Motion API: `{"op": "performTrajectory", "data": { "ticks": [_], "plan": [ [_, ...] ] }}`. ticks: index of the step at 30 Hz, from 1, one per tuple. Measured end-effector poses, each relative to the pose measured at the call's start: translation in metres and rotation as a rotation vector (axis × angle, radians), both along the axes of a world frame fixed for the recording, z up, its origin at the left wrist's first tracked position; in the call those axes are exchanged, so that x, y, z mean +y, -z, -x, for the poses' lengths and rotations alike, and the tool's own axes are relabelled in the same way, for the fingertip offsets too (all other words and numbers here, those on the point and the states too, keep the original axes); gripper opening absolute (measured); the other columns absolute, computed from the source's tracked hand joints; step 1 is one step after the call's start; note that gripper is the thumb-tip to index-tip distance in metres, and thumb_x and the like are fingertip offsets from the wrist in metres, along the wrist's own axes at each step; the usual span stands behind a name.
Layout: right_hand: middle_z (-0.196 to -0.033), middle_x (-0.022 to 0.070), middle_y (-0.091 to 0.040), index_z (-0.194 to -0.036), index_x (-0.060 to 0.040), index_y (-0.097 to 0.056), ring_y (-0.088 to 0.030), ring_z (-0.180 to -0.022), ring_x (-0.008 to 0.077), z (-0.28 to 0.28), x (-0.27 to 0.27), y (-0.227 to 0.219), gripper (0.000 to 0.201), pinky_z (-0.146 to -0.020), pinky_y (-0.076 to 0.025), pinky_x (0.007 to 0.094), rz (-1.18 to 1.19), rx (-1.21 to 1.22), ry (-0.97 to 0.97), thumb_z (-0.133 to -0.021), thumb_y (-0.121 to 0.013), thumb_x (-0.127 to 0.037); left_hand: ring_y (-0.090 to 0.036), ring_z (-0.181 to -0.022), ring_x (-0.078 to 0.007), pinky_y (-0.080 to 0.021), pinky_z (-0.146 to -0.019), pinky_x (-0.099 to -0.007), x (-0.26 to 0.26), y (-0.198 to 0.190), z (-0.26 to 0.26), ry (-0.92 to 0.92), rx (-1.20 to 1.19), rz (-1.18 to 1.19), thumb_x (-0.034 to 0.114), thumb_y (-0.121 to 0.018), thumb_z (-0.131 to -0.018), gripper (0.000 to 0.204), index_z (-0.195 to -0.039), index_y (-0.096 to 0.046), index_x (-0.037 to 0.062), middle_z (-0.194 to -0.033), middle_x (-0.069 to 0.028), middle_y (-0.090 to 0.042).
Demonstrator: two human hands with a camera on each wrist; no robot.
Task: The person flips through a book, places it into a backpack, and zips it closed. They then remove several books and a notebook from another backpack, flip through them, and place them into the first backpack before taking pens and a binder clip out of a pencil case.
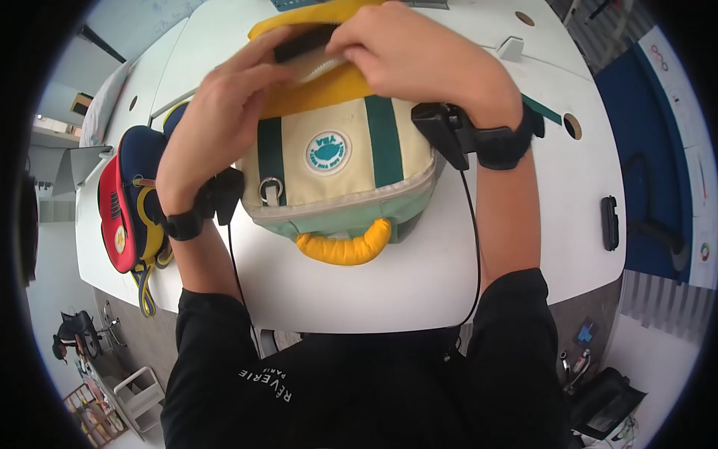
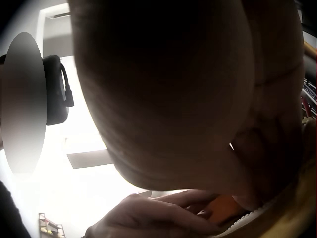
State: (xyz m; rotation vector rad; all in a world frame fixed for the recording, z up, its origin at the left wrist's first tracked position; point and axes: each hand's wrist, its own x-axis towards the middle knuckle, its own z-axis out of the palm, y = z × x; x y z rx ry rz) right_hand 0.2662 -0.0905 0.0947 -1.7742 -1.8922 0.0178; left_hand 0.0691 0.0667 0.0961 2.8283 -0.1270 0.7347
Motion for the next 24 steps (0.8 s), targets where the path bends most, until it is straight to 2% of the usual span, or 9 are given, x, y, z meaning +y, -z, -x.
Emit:
{"op": "performTrajectory", "data": {
  "ticks": [4,7,10,13,14,16,18,22,24],
  "plan": [
    [-0.098,0.0248,-0.069,-0.112,0.0106,-0.064,-0.067,-0.092,0.0363,0.017,-0.008,-0.032,0.028,-0.083,-0.052,0.0363,0.088,0.151,0.052,-0.091,-0.052,-0.004,-0.065,-0.111,-0.0382,-0.053,-0.09,-0.0377,-0.002,-0.017,0.0,0.012,-0.001,0.012,-0.009,-0.054,-0.085,0.026,-0.104,-0.071,-0.001,-0.133,-0.0179,-0.063],
    [-0.113,0.0276,-0.064,-0.122,0.0128,-0.057,-0.064,-0.104,0.0363,0.021,-0.006,-0.033,0.036,-0.091,-0.05,0.0382,0.14,0.099,0.091,-0.09,-0.047,0.0,-0.065,-0.114,-0.039,-0.05,-0.098,-0.0322,-0.015,-0.037,0.005,-0.038,0.184,0.246,-0.009,-0.052,-0.079,0.033,-0.106,-0.07,-0.0108,-0.141,-0.0308,-0.051],
    [-0.117,0.0282,-0.062,-0.128,0.0141,-0.052,-0.062,-0.106,0.0382,0.026,-0.004,-0.024,0.041,-0.094,-0.049,0.0395,0.057,-0.056,0.06,-0.089,-0.046,0.001,-0.067,-0.109,-0.039,-0.053,-0.092,-0.0322,-0.013,-0.042,0.012,0.046,0.073,0.213,-0.011,-0.052,-0.078,0.03,-0.101,-0.071,-0.0118,-0.131,-0.033,-0.058],
    [-0.122,0.0286,-0.059,-0.13,0.0141,-0.049,-0.06,-0.111,0.04,0.033,0.007,-0.025,0.044,-0.099,-0.047,0.0399,0.072,-0.128,0.042,-0.088,-0.047,0.002,-0.07,-0.102,-0.0382,-0.056,-0.085,-0.0341,-0.009,-0.051,0.016,-0.251,-0.034,0.264,-0.013,-0.053,-0.077,0.026,-0.096,-0.071,-0.0123,-0.122,-0.0311,-0.065],
    [-0.122,0.0275,-0.06,-0.131,0.0124,-0.05,-0.06,-0.112,0.0393,0.036,0.015,-0.032,0.044,-0.099,-0.047,0.0396,0.242,-0.167,0.077,-0.089,-0.051,-0.003,-0.069,-0.106,-0.0385,-0.056,-0.088,-0.0358,-0.014,-0.043,0.02,-0.087,-0.346,0.151,-0.013,-0.054,-0.078,0.025,-0.095,-0.072,-0.0119,-0.121,-0.0299,-0.066],
    [-0.122,0.0265,-0.061,-0.131,0.0107,-0.051,-0.06,-0.113,0.0387,0.034,0.033,-0.03,0.045,-0.099,-0.048,0.0393,0.418,-0.226,0.117,-0.091,-0.056,-0.008,-0.067,-0.11,-0.0406,-0.055,-0.091,-0.0378,-0.016,-0.049,0.028,-0.107,-0.445,0.078,-0.012,-0.054,-0.079,0.023,-0.094,-0.072,-0.011,-0.119,-0.0301,-0.066],
    [-0.099,0.0223,-0.07,-0.1,0.005,-0.069,-0.068,-0.091,0.0361,0.025,0.061,-0.006,0.022,-0.079,-0.056,0.0375,0.217,-0.521,0.067,-0.08,-0.063,0.002,-0.067,-0.11,-0.0413,-0.054,-0.093,-0.0387,0.013,-0.043,0.023,-0.056,-0.486,0.096,-0.011,-0.054,-0.079,0.023,-0.093,-0.072,-0.0107,-0.119,-0.03,-0.066],
    [-0.104,0.0234,-0.068,-0.104,0.0052,-0.065,-0.065,-0.099,0.0375,0.029,0.083,-0.003,0.028,-0.086,-0.054,0.0407,0.312,-0.584,-0.022,-0.077,-0.057,0.008,-0.066,-0.11,-0.0427,-0.053,-0.095,-0.0397,0.029,-0.034,0.018,0.029,-0.536,0.095,-0.009,-0.056,-0.08,0.019,-0.092,-0.071,-0.0105,-0.118,-0.0306,-0.066],
    [-0.103,0.024,-0.068,-0.103,0.0052,-0.065,-0.065,-0.1,0.0382,0.031,0.086,-0.003,0.027,-0.087,-0.053,0.0415,0.357,-0.591,-0.011,-0.076,-0.058,0.006,-0.066,-0.109,-0.0431,-0.052,-0.095,-0.0393,0.023,-0.038,0.025,-0.086,-0.469,0.129,-0.007,-0.056,-0.08,0.018,-0.092,-0.07,-0.0109,-0.118,-0.0314,-0.066]
  ]
}}
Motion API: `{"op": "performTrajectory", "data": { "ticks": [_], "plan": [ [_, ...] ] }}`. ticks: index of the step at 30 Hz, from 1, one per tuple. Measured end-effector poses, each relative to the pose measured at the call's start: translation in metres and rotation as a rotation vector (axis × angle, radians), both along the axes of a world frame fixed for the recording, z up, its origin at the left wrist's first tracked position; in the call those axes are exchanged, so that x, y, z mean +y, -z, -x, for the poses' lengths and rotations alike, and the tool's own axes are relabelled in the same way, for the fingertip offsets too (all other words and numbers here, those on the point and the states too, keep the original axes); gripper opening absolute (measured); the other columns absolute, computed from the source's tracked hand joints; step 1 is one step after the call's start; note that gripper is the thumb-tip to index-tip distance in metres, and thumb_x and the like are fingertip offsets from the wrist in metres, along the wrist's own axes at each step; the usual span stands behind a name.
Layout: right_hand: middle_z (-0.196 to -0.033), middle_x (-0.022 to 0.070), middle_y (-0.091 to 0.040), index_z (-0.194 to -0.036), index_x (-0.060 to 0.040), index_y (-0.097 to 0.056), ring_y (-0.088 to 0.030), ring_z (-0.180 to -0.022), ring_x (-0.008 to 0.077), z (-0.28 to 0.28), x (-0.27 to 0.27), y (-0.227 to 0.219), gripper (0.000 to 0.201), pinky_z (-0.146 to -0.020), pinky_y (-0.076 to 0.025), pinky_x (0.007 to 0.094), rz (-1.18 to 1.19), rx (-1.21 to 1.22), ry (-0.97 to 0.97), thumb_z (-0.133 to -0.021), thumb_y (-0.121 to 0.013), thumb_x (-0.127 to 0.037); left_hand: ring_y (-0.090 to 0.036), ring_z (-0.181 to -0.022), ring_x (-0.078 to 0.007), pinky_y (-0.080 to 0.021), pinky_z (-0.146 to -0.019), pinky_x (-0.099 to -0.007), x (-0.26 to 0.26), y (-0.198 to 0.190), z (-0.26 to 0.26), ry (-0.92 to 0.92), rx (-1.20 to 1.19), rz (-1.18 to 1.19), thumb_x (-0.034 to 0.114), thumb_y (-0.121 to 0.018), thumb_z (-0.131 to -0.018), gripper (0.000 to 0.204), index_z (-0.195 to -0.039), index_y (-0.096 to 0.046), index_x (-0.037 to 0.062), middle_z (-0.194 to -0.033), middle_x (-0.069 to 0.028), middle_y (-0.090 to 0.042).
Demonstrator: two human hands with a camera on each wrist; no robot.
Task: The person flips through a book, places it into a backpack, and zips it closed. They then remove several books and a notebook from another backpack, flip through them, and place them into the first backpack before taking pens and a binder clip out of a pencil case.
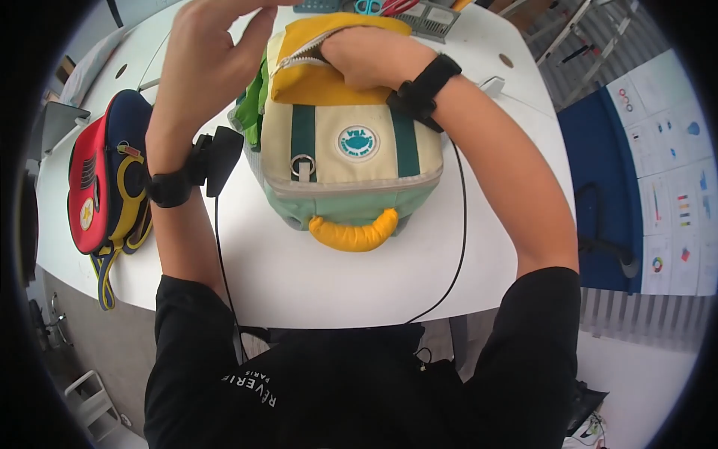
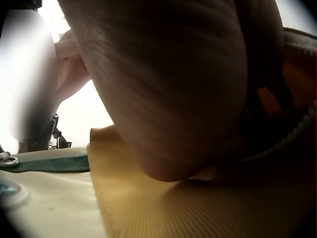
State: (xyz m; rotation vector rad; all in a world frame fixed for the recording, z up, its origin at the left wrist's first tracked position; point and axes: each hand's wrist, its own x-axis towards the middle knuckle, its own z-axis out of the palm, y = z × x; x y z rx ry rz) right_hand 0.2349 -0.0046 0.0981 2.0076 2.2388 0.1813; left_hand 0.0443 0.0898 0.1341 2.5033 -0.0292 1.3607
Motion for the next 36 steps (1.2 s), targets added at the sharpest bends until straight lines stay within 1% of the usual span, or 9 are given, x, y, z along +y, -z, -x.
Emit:
{"op": "performTrajectory", "data": {
  "ticks": [7,10,14,17,18,22,24,29,36],
  "plan": [
    [-0.103,0.024,-0.067,-0.107,0.0033,-0.063,-0.063,-0.101,0.0405,0.002,-0.013,-0.014,0.029,-0.087,-0.052,0.043,0.107,0.117,0.114,-0.078,-0.06,0.003,-0.066,-0.108,-0.0446,-0.053,-0.093,-0.0412,0.015,-0.003,0.01,0.053,-0.025,0.05,-0.004,-0.057,-0.082,0.019,-0.095,-0.07,-0.0087,-0.121,-0.0323,-0.064],
    [-0.107,0.0222,-0.065,-0.112,0.0005,-0.059,-0.061,-0.105,0.039,0.004,-0.035,-0.017,0.031,-0.09,-0.05,0.0414,0.032,0.307,0.024,-0.082,-0.061,0.005,-0.067,-0.108,-0.0361,-0.054,-0.089,-0.0372,0.021,0.003,0.009,0.012,-0.068,-0.047,-0.006,-0.056,-0.086,0.023,-0.103,-0.072,-0.0012,-0.128,-0.0166,-0.066],
    [-0.106,0.0146,-0.064,-0.111,-0.0028,-0.056,-0.061,-0.107,0.0271,-0.004,-0.062,-0.019,0.025,-0.093,-0.05,0.036,-0.132,0.519,-0.113,-0.089,-0.063,0.004,-0.069,-0.103,-0.0351,-0.054,-0.088,-0.0373,0.021,0.01,0.003,0.021,-0.088,0.023,-0.002,-0.058,-0.089,0.019,-0.102,-0.072,-0.0015,-0.125,-0.0184,-0.068],
    [-0.101,0.0072,-0.062,-0.113,-0.0048,-0.052,-0.063,-0.099,0.0177,-0.006,-0.077,-0.022,0.013,-0.092,-0.052,0.035,-0.505,1.056,-0.157,-0.1,-0.057,-0.005,-0.069,-0.103,-0.0347,-0.054,-0.089,-0.0374,0.013,0.014,-0.004,0.033,0.005,0.074,0.0,-0.06,-0.09,0.017,-0.102,-0.071,-0.0026,-0.121,-0.0185,-0.069],
    [-0.101,0.0072,-0.062,-0.113,-0.0048,-0.052,-0.063,-0.099,0.0177,-0.009,-0.08,-0.023,0.013,-0.092,-0.052,0.035,-0.512,1.053,-0.145,-0.1,-0.057,-0.005,-0.069,-0.103,-0.0347,-0.054,-0.089,-0.0374,0.011,0.017,-0.01,0.047,0.006,0.074,0.0,-0.06,-0.09,0.017,-0.102,-0.071,-0.0026,-0.121,-0.0185,-0.069],
    [-0.103,0.011,-0.06,-0.117,-0.0069,-0.048,-0.06,-0.103,0.0248,-0.018,-0.079,-0.032,0.016,-0.095,-0.053,0.0438,-0.591,1.876,-0.268,-0.103,-0.055,-0.012,-0.07,-0.1,-0.0295,-0.053,-0.09,-0.035,-0.004,0.022,-0.021,0.166,0.176,0.223,0.009,-0.065,-0.093,0.02,-0.107,-0.071,-0.0038,-0.111,-0.0151,-0.073],
    [-0.104,0.0115,-0.059,-0.116,-0.0078,-0.049,-0.059,-0.105,0.0258,-0.019,-0.073,-0.029,0.015,-0.098,-0.052,0.0449,-0.513,2.168,-0.3,-0.103,-0.055,-0.011,-0.07,-0.099,-0.0231,-0.053,-0.09,-0.033,-0.018,0.017,-0.024,0.343,0.379,0.632,0.019,-0.07,-0.094,0.028,-0.11,-0.07,-0.0042,-0.106,-0.0128,-0.073],
    [-0.112,0.0106,-0.06,-0.12,-0.0092,-0.047,-0.058,-0.122,0.0332,-0.004,-0.074,-0.017,0.018,-0.106,-0.048,0.0494,-0.4,2.014,-0.402,-0.103,-0.052,-0.012,-0.064,-0.072,-0.0114,-0.053,-0.066,-0.0257,-0.041,0.035,-0.038,0.729,0.448,0.82,0.027,-0.074,-0.092,0.062,-0.138,-0.048,-0.0058,-0.09,-0.007,-0.066],
    [-0.106,0.0129,-0.068,-0.113,-0.0038,-0.056,-0.067,-0.105,0.0241,0.007,-0.084,-0.022,0.018,-0.096,-0.053,0.0361,-0.491,1.548,-0.384,-0.097,-0.06,-0.012,-0.053,-0.055,-0.0055,-0.039,-0.047,-0.0205,-0.063,0.023,-0.033,0.599,0.629,0.925,0.028,-0.071,-0.095,0.046,-0.127,-0.052,0.0013,-0.071,-0.0002,-0.059]
  ]
}}
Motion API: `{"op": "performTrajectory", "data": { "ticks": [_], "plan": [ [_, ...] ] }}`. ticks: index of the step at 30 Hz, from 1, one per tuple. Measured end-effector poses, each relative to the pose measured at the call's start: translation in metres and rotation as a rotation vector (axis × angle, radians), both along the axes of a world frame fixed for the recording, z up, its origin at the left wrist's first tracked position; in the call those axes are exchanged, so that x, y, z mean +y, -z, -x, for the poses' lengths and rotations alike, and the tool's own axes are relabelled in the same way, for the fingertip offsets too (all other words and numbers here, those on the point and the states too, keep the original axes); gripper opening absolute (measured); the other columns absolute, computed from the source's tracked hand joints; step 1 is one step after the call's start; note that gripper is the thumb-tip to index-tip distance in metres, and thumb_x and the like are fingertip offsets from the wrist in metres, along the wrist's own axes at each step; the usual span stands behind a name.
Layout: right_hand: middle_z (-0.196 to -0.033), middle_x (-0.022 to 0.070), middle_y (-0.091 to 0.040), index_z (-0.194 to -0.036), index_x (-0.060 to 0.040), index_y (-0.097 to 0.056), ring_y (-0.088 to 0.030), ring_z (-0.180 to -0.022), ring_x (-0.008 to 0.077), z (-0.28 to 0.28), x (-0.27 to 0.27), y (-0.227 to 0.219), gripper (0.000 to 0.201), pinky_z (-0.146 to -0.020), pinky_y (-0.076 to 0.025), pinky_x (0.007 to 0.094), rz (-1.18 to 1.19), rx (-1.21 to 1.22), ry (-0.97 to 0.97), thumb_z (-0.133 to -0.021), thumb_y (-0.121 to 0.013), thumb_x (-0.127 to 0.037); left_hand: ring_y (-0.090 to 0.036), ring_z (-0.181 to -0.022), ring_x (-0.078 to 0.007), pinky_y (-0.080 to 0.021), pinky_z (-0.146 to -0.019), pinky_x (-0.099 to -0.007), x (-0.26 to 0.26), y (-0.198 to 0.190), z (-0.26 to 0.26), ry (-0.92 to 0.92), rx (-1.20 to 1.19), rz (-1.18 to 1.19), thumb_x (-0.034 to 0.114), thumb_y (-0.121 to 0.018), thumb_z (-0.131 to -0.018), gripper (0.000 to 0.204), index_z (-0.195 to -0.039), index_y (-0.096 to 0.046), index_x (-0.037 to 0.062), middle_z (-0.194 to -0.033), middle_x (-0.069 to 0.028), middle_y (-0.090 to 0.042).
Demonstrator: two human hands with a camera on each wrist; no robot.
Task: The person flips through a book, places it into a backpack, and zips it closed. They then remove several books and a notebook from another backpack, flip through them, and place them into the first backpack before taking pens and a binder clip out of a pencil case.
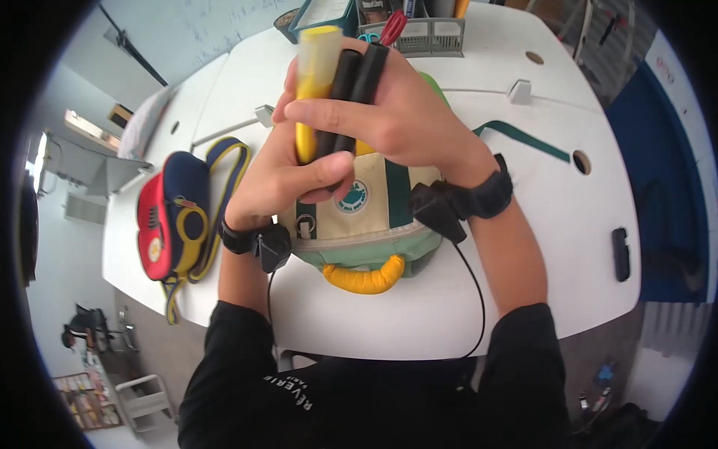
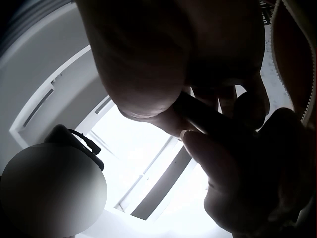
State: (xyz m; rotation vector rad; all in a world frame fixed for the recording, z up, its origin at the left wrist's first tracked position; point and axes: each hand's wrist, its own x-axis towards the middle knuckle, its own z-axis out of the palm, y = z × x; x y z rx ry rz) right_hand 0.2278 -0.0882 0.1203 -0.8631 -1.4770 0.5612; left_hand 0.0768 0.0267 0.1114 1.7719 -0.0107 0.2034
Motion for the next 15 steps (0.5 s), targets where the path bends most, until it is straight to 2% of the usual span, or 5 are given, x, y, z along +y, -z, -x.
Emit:
{"op": "performTrajectory", "data": {
  "ticks": [2,5,9,14,15],
  "plan": [
    [-0.103,0.0106,-0.07,-0.114,0.001,-0.062,-0.066,-0.101,0.0208,-0.008,-0.01,-0.008,0.03,-0.094,-0.052,0.033,0.15,-0.155,0.168,-0.091,-0.072,-0.016,-0.05,-0.054,-0.0036,-0.034,-0.045,-0.0193,-0.007,-0.013,0.004,0.004,0.073,0.125,0.022,-0.064,-0.099,0.02,-0.098,-0.059,0.003,-0.07,-0.0006,-0.059],
    [-0.11,0.012,-0.069,-0.127,-0.0014,-0.059,-0.065,-0.108,0.0223,-0.021,-0.01,0.002,0.046,-0.098,-0.05,0.0342,0.04,-0.067,0.014,-0.088,-0.076,-0.021,-0.05,-0.055,-0.0086,-0.036,-0.046,-0.0204,0.0,-0.01,0.013,-0.146,0.01,-0.013,0.028,-0.059,-0.102,0.031,-0.111,-0.057,-0.0014,-0.078,-0.0074,-0.063],
    [-0.126,0.016,-0.064,-0.138,-0.0107,-0.055,-0.06,-0.123,0.0258,-0.045,-0.024,0.004,0.06,-0.107,-0.047,0.0403,0.103,-0.41,0.43,-0.088,-0.076,-0.036,-0.059,-0.055,-0.0114,-0.047,-0.049,-0.0234,0.02,0.0,0.04,-0.507,-0.141,-0.065,0.025,-0.056,-0.104,0.028,-0.103,-0.06,-0.0029,-0.075,-0.0055,-0.064],
    [-0.131,0.0129,-0.062,-0.133,-0.0094,-0.058,-0.059,-0.122,0.0267,-0.058,-0.029,0.003,0.049,-0.107,-0.046,0.0387,0.159,-0.668,0.633,-0.09,-0.073,-0.029,-0.061,-0.05,-0.0137,-0.046,-0.045,-0.0269,0.057,0.059,0.108,-0.847,0.27,-0.585,0.018,-0.064,-0.099,0.021,-0.101,-0.058,-0.0023,-0.068,-0.0084,-0.064],
    [-0.126,0.0184,-0.062,-0.133,-0.0015,-0.056,-0.06,-0.117,0.0305,-0.048,-0.046,-0.021,0.05,-0.101,-0.048,0.0383,0.291,-0.664,0.539,-0.091,-0.07,-0.025,-0.066,-0.055,-0.0281,-0.05,-0.05,-0.0372,0.06,0.072,0.123,-0.872,0.327,-0.82,0.013,-0.065,-0.095,0.017,-0.096,-0.056,-0.0017,-0.066,-0.0162,-0.064]
  ]
}}
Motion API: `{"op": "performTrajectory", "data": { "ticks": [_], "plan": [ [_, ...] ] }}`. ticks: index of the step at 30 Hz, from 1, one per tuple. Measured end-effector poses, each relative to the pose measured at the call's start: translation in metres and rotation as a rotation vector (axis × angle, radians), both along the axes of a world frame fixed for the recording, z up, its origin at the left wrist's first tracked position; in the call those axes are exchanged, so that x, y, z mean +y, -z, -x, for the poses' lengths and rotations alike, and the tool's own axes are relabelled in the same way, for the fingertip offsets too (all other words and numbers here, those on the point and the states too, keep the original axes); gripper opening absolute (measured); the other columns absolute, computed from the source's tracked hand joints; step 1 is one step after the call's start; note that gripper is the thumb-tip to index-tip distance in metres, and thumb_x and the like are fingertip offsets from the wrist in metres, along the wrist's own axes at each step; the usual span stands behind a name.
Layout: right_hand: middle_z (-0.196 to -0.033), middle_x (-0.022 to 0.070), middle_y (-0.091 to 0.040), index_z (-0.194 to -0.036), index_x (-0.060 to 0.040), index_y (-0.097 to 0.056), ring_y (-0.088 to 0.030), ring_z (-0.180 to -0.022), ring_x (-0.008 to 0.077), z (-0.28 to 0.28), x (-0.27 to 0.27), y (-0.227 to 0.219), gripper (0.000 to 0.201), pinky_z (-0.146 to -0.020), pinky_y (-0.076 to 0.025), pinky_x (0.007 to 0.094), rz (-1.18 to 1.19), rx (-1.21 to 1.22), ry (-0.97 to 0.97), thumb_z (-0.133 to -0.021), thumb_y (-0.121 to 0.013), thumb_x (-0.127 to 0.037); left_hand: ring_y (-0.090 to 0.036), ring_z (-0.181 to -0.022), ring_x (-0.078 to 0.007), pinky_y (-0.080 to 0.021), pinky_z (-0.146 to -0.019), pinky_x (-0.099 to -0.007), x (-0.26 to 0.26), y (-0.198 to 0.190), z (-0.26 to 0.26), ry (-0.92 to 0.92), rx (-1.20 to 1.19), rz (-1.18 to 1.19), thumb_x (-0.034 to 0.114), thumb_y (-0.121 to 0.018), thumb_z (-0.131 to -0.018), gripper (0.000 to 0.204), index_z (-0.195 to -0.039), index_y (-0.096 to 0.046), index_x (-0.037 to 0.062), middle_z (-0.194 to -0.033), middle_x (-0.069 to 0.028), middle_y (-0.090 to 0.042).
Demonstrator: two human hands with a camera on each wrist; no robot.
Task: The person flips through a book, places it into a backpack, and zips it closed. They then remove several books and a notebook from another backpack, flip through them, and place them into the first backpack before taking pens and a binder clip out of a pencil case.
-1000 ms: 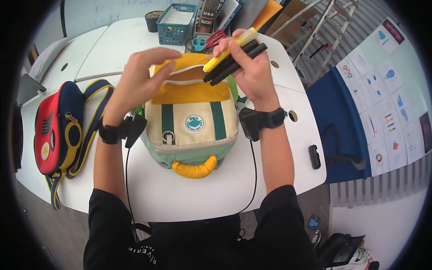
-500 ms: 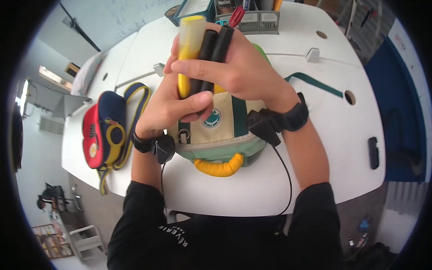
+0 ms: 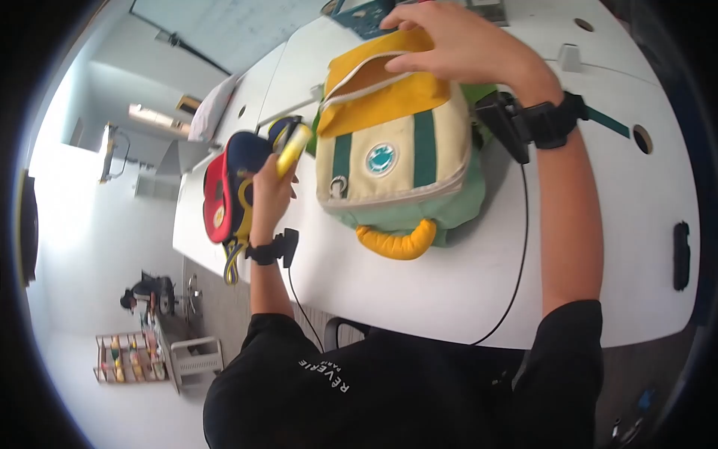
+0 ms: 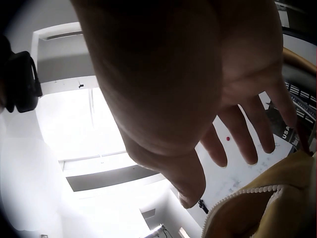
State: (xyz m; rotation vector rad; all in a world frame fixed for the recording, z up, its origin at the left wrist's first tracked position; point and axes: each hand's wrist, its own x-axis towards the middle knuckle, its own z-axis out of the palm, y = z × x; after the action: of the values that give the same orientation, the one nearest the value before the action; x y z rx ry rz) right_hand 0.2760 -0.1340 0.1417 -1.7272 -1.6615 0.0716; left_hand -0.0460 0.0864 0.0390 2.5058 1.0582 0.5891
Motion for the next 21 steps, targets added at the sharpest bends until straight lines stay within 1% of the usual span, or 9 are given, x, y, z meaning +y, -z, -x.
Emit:
{"op": "performTrajectory", "data": {
  "ticks": [1,5,8,10,12,15,16,19,21],
  "plan": [
    [-0.121,0.0239,-0.063,-0.132,0.0065,-0.054,-0.061,-0.112,0.0343,0.008,-0.005,-0.009,0.051,-0.096,-0.049,0.0379,0.15,0.051,-0.049,-0.091,-0.068,-0.021,-0.066,-0.068,-0.0418,-0.051,-0.058,-0.0483,0.016,0.027,0.023,0.026,0.125,-0.345,0.01,-0.064,-0.091,0.016,-0.092,-0.052,-0.0003,-0.072,-0.0219,-0.065],
    [-0.119,0.021,-0.065,-0.128,0.0028,-0.06,-0.062,-0.109,0.0309,-0.006,0.025,0.012,0.052,-0.094,-0.049,0.0362,0.169,0.045,0.01,-0.089,-0.073,-0.028,-0.065,-0.077,-0.0444,-0.052,-0.063,-0.053,0.005,0.062,0.049,-0.134,0.383,-0.368,0.012,-0.063,-0.088,0.02,-0.097,-0.049,0.0015,-0.082,-0.022,-0.066],
    [-0.119,0.0215,-0.064,-0.126,0.0034,-0.061,-0.062,-0.11,0.0315,-0.004,0.026,0.014,0.047,-0.095,-0.049,0.0364,0.157,-0.002,-0.071,-0.089,-0.071,-0.023,-0.066,-0.083,-0.0454,-0.054,-0.068,-0.0516,-0.006,0.065,0.052,-0.194,0.535,-0.305,0.015,-0.062,-0.087,0.025,-0.103,-0.05,-0.0006,-0.107,-0.0249,-0.062],
    [-0.12,0.0217,-0.064,-0.125,0.0037,-0.061,-0.061,-0.111,0.0317,-0.01,0.029,0.025,0.044,-0.095,-0.049,0.0366,0.14,-0.035,-0.097,-0.089,-0.07,-0.02,-0.065,-0.09,-0.0454,-0.054,-0.074,-0.0515,-0.014,0.057,0.055,-0.168,0.502,-0.238,0.02,-0.062,-0.087,0.032,-0.109,-0.051,-0.0011,-0.112,-0.0259,-0.059],
    [-0.128,0.0123,-0.062,-0.13,-0.0069,-0.061,-0.06,-0.12,0.027,-0.023,0.043,0.061,0.043,-0.106,-0.047,0.0367,-0.107,-0.201,-0.048,-0.09,-0.071,-0.02,-0.059,-0.11,-0.0447,-0.05,-0.091,-0.0496,-0.017,0.044,0.056,-0.128,0.517,-0.06,0.034,-0.063,-0.087,0.059,-0.13,-0.049,-0.0034,-0.123,-0.0289,-0.053],
    [-0.126,0.0122,-0.063,-0.128,-0.0046,-0.061,-0.06,-0.117,0.0281,-0.028,0.042,0.066,0.04,-0.104,-0.047,0.0362,-0.145,-0.25,-0.001,-0.088,-0.068,-0.01,-0.057,-0.114,-0.0432,-0.047,-0.097,-0.0457,-0.015,0.047,0.063,-0.041,0.494,-0.169,0.045,-0.069,-0.086,0.076,-0.137,-0.045,-0.0071,-0.129,-0.0307,-0.051],
    [-0.107,0.0226,-0.069,-0.111,0.0066,-0.067,-0.066,-0.099,0.0333,-0.028,0.035,0.044,0.033,-0.087,-0.052,0.0365,-0.058,-0.157,-0.124,-0.084,-0.066,-0.012,-0.057,-0.114,-0.0432,-0.047,-0.097,-0.0457,-0.018,0.043,0.06,-0.013,0.505,-0.178,0.045,-0.069,-0.086,0.076,-0.137,-0.045,-0.0071,-0.129,-0.0307,-0.051],
    [-0.124,0.0127,-0.063,-0.124,-0.0032,-0.063,-0.061,-0.116,0.0285,-0.03,0.038,0.063,0.036,-0.104,-0.048,0.0363,-0.072,-0.166,-0.03,-0.088,-0.065,-0.003,-0.057,-0.111,-0.0418,-0.047,-0.095,-0.0452,-0.023,0.024,0.039,0.023,0.472,-0.368,0.036,-0.07,-0.088,0.063,-0.132,-0.052,-0.0055,-0.124,-0.0281,-0.055],
    [-0.123,0.0135,-0.064,-0.12,-0.0018,-0.066,-0.061,-0.116,0.0289,-0.029,0.038,0.064,0.033,-0.104,-0.048,0.0363,-0.068,-0.158,-0.024,-0.087,-0.063,0.002,-0.06,-0.103,-0.0397,-0.048,-0.09,-0.0443,-0.025,0.003,0.013,0.17,0.11,-0.314,0.021,-0.068,-0.092,0.042,-0.123,-0.06,-0.0048,-0.114,-0.0238,-0.061]
  ]
}}
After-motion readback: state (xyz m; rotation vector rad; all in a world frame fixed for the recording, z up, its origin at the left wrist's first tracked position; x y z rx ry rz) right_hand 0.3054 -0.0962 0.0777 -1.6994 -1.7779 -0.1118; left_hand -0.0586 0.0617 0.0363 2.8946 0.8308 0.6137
